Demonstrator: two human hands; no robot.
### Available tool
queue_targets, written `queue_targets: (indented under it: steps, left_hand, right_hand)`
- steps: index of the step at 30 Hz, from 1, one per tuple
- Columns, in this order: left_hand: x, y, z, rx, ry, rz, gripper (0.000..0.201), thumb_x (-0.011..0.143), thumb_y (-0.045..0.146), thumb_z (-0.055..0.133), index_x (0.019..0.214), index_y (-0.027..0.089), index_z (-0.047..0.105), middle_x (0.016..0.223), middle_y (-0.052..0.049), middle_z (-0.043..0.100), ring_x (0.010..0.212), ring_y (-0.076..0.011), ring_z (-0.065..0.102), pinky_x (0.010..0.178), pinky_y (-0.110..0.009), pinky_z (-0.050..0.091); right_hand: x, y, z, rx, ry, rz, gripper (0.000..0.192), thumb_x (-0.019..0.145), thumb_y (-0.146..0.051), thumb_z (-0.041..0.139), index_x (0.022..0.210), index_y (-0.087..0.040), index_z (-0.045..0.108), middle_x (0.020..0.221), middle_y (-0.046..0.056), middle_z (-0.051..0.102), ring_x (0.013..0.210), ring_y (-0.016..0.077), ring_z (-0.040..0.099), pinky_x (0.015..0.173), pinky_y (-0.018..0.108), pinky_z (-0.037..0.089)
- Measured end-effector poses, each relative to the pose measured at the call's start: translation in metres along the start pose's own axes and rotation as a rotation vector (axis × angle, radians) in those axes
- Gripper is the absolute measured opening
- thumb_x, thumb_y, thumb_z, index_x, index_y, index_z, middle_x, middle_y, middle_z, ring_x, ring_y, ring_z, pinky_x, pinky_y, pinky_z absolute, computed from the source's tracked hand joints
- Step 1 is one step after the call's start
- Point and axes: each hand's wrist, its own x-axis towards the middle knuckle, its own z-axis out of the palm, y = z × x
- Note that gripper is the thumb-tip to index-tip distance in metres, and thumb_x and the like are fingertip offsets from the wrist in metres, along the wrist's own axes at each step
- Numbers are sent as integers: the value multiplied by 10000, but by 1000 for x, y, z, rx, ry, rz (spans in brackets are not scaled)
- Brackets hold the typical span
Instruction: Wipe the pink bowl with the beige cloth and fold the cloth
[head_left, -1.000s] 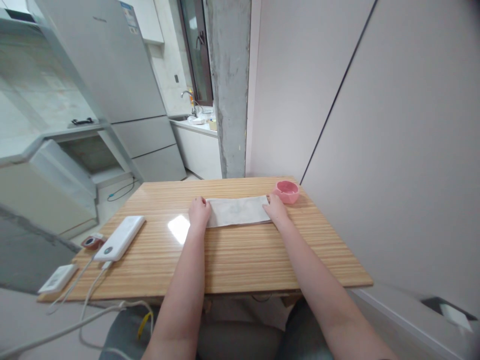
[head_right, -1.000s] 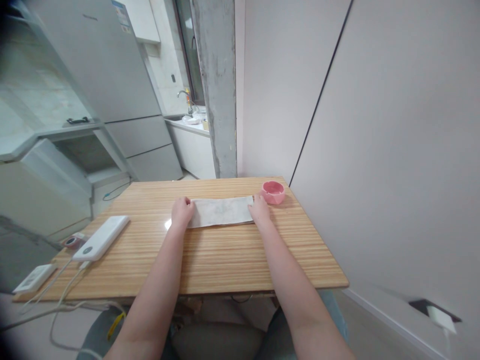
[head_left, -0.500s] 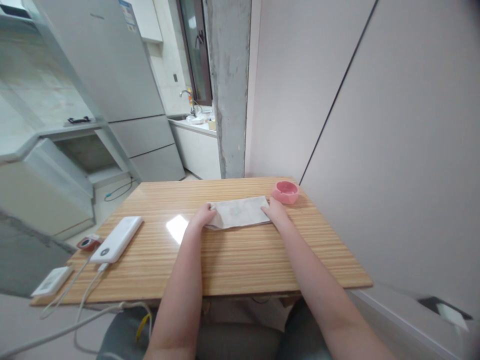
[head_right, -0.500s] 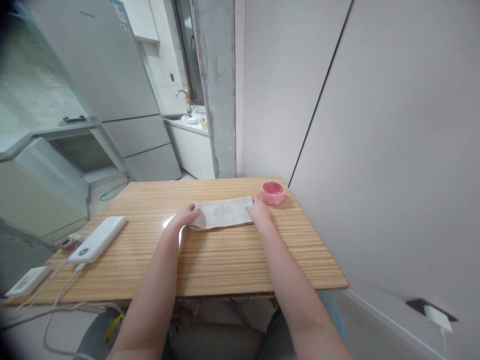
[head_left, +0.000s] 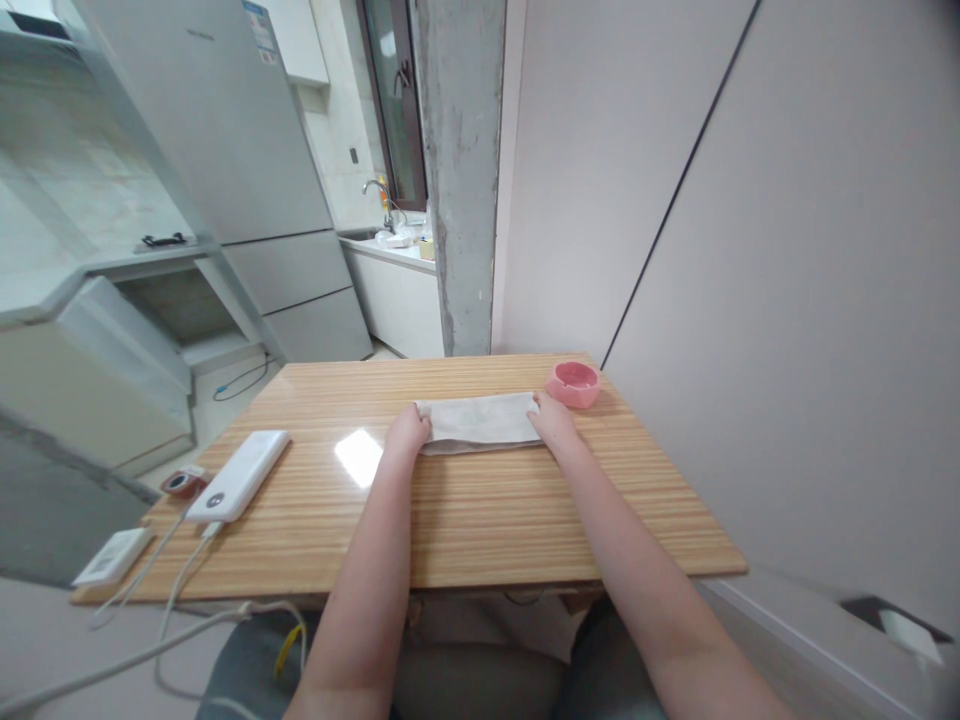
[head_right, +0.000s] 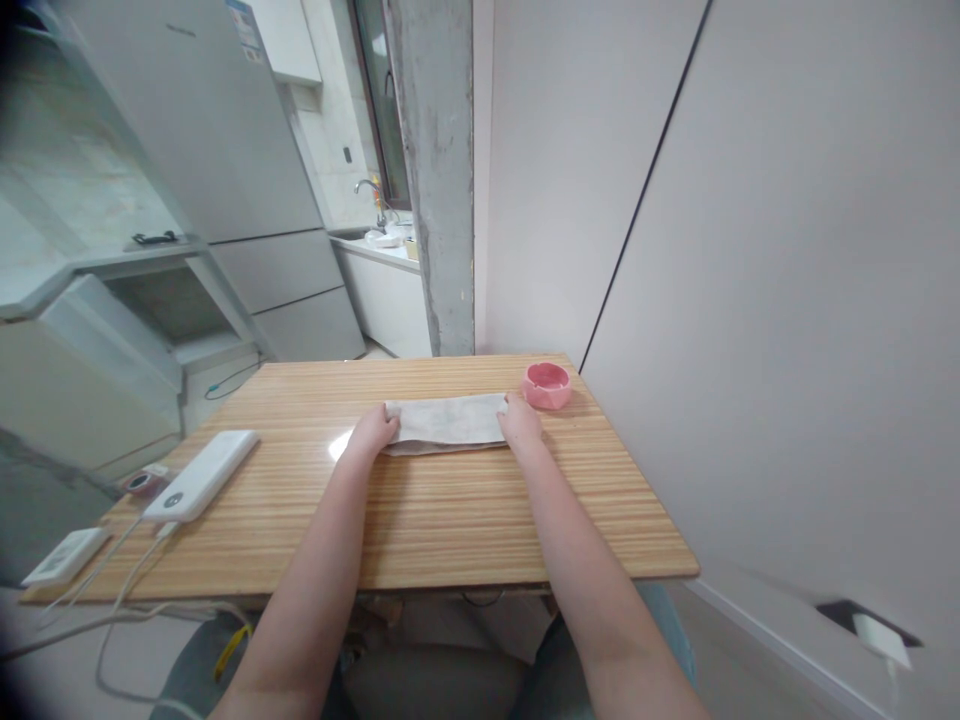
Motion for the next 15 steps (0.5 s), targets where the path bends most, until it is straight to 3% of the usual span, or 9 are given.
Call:
queue_targets:
  steps: [4,8,11,15]
  left_hand:
    - [-5,0,-3,58,12,-33,360,851,386,482,1093,136,573,1169,-217,634,1108,-322,597,875,-369,448]
    - [-6,1,-3,66,36,-31,388,835,381,521,1117,115,549,1199,-225,608,1142,-292,581,878,-316,441]
    - [-7,5,-4,10,25,-46,396,837,345,523,1146,96,517,1173,-226,621,1105,-281,604,842,-302,448]
    - [-9,7,-8,-38,-7,-96,458,853,352,499,1219,79,460,1155,-228,640,1085,-297,620,837,-322,454]
  right_hand:
    - [-3,-2,-1,-3,4,3,372,837,-210,536,1205,-161,566,1146,134,654,1086,233,598,899,296,432]
    - [-7,-8,-2,-106,88,-12,411,815,-208,555,1223,-156,564,1255,180,561,1142,280,540,943,357,413]
    - [-10,-17,3,-114,114,-182,441,830,-229,546,1263,-148,543,1375,168,473,1267,276,433,1055,380,325]
    - [-13,-27,20,-133,-39,-384,526,912,-419,456,1366,-152,467,1488,143,370,1384,267,298,1138,398,192]
